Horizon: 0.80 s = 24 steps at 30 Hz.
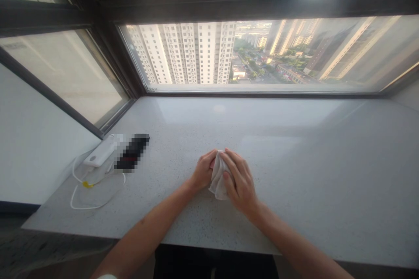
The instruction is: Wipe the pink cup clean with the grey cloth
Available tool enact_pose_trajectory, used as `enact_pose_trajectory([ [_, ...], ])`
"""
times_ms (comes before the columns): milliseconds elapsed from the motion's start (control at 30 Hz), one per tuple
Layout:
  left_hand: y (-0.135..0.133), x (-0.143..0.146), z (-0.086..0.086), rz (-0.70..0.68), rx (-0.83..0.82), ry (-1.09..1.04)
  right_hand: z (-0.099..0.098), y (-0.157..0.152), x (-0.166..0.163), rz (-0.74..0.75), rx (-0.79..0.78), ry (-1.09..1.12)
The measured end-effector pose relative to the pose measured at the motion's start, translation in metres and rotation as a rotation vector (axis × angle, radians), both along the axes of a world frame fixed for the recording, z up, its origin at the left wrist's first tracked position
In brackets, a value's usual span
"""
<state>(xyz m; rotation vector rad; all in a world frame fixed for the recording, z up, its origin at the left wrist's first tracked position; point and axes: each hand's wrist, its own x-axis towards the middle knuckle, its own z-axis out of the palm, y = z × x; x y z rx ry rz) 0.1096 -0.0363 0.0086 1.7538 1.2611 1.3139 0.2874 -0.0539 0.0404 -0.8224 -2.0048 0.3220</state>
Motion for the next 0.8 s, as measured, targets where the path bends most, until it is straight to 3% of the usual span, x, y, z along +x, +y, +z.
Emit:
enact_pose_trajectory([
  [133, -0.008, 0.004, -0.001, 0.088, 0.142, 0.166, 0.002, 0.007, -0.015, -0.138, -0.194, 0.146],
  [267, -0.01, 0.001, -0.002, 0.115, 0.204, 0.26, 0.014, 0.009, -0.03, -0.218, -0.077, -0.046],
  [333, -0.01, 0.002, -0.002, 0.118, 0.203, 0.267, 0.011, 0.008, -0.029, -0.196, -0.077, -0.019],
  [467, -0.01, 0.007, 0.001, 0.139, 0.19, 0.316, 0.0, 0.011, -0.019, -0.19, -0.421, 0.345],
  [533, -0.011, 0.008, 0.002, 0.136, 0.193, 0.356, 0.002, 0.011, -0.019, -0.211, -0.509, 0.4],
  [700, -0.01, 0.009, 0.003, 0.141, 0.221, 0.404, 0.013, 0.009, -0.023, -0.221, -0.172, 0.037],
  [800, -0.01, 0.01, 0.003, 0.142, 0.222, 0.398, 0.006, 0.014, -0.016, -0.156, -0.274, 0.184],
])
